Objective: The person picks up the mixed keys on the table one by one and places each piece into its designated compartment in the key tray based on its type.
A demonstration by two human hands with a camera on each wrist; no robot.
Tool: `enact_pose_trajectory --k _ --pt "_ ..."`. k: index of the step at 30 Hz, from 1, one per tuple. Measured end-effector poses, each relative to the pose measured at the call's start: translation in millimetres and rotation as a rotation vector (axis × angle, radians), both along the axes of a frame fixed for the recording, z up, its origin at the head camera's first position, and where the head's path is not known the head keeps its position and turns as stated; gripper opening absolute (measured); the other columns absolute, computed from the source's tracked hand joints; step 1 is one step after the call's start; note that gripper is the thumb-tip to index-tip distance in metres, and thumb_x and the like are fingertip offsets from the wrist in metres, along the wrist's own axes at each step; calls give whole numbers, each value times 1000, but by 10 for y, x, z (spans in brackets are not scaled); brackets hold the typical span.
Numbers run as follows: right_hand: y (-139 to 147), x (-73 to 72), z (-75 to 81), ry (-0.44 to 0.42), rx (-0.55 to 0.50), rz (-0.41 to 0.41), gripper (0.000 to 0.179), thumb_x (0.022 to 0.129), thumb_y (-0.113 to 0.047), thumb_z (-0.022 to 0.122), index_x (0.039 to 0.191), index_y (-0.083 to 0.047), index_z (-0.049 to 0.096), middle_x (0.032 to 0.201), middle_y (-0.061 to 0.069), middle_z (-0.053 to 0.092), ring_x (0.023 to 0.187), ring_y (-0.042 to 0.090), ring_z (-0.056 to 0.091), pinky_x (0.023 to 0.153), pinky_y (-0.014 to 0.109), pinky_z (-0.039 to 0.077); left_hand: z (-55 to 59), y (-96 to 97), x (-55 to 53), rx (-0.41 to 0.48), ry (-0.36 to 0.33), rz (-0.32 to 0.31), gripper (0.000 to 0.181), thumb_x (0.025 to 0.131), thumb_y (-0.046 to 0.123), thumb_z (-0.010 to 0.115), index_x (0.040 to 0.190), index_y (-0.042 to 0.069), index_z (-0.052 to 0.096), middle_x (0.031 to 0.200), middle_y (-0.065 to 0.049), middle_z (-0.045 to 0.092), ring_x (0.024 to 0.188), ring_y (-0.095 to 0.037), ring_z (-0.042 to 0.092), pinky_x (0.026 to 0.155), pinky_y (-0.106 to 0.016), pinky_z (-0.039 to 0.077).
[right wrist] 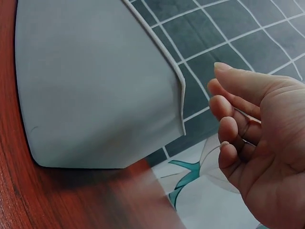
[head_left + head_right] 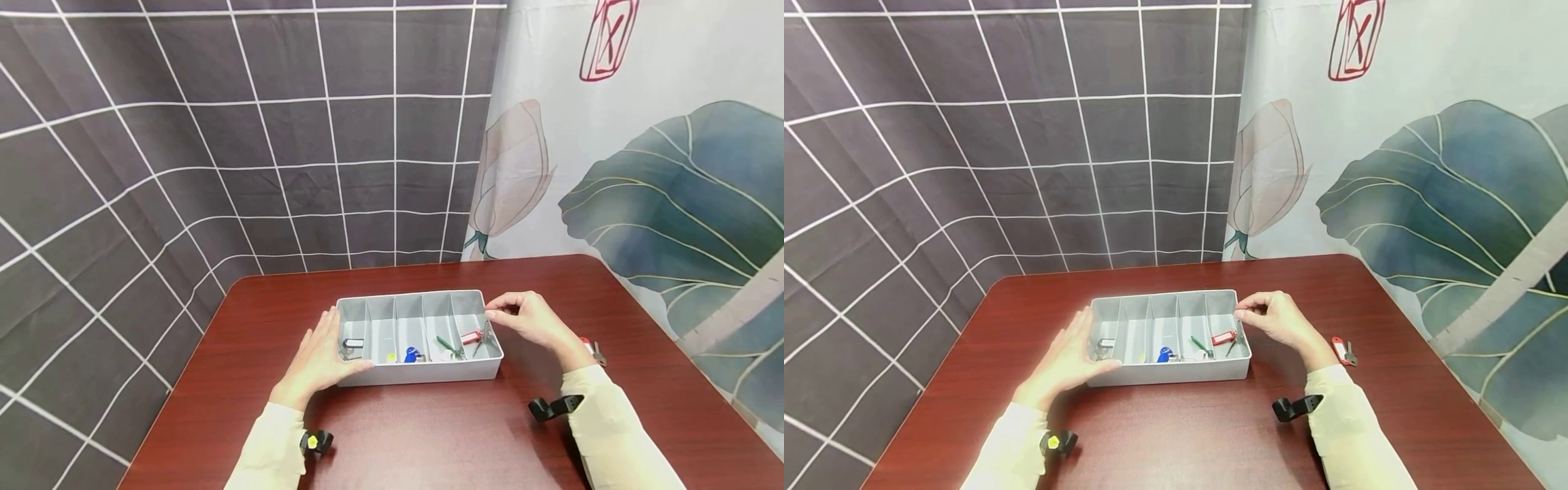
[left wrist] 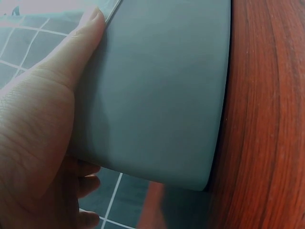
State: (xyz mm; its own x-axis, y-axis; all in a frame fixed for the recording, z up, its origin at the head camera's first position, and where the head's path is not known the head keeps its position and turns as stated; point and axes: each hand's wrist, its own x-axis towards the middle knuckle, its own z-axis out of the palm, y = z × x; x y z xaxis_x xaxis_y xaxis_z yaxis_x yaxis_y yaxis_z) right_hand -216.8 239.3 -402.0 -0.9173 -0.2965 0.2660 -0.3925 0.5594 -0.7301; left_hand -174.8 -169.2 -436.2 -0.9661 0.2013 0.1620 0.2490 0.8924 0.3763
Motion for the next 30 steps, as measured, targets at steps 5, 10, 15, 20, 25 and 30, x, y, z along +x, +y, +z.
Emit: enact_pose_trajectory --k 5,10,15,20,25,30 --pt "52 -45 -60 51 5 -36 15 83 -21 77 95 -11 76 81 -3 69 70 12 58 61 22 48 11 16 -3 3 -10 -2 124 65 74 70 151 -1 21 158 -16 20 145 -28 17 111 -58 19" --pt "101 -13 -29 67 23 -73 14 84 -23 76 94 -13 75 82 -3 69 69 13 57 59 23 48 5 30 -13 4 -11 -4 124 65 73 70 152 0 21 158 -15 20 145 -29 18 111 -58 20" --pt "208 46 20 73 69 -130 16 85 -25 75 96 -13 75 85 -1 70 70 15 56 58 25 48 10 39 -21 -6 -16 -6 127 63 79 66 152 0 20 158 -15 20 145 -28 17 111 -58 21" --pt "336 103 69 88 112 -167 20 86 -28 73 99 -12 74 86 2 70 69 16 55 56 25 46 21 30 -23 -17 -17 -8 128 63 82 63 152 0 20 158 -15 20 145 -28 17 110 -58 22" --pt "440 171 113 93 136 -198 24 88 -31 72 102 -12 73 88 3 70 69 16 54 56 25 46 20 15 -11 -11 -18 -3 126 64 78 66 152 0 21 158 -14 19 145 -28 17 111 -58 20" --pt "542 236 124 114 155 -242 24 87 -33 72 99 -12 73 82 1 68 66 15 53 54 25 45 20 -2 4 -4 -10 -2 126 64 78 67 151 -1 21 158 -16 20 145 -30 19 110 -59 21"
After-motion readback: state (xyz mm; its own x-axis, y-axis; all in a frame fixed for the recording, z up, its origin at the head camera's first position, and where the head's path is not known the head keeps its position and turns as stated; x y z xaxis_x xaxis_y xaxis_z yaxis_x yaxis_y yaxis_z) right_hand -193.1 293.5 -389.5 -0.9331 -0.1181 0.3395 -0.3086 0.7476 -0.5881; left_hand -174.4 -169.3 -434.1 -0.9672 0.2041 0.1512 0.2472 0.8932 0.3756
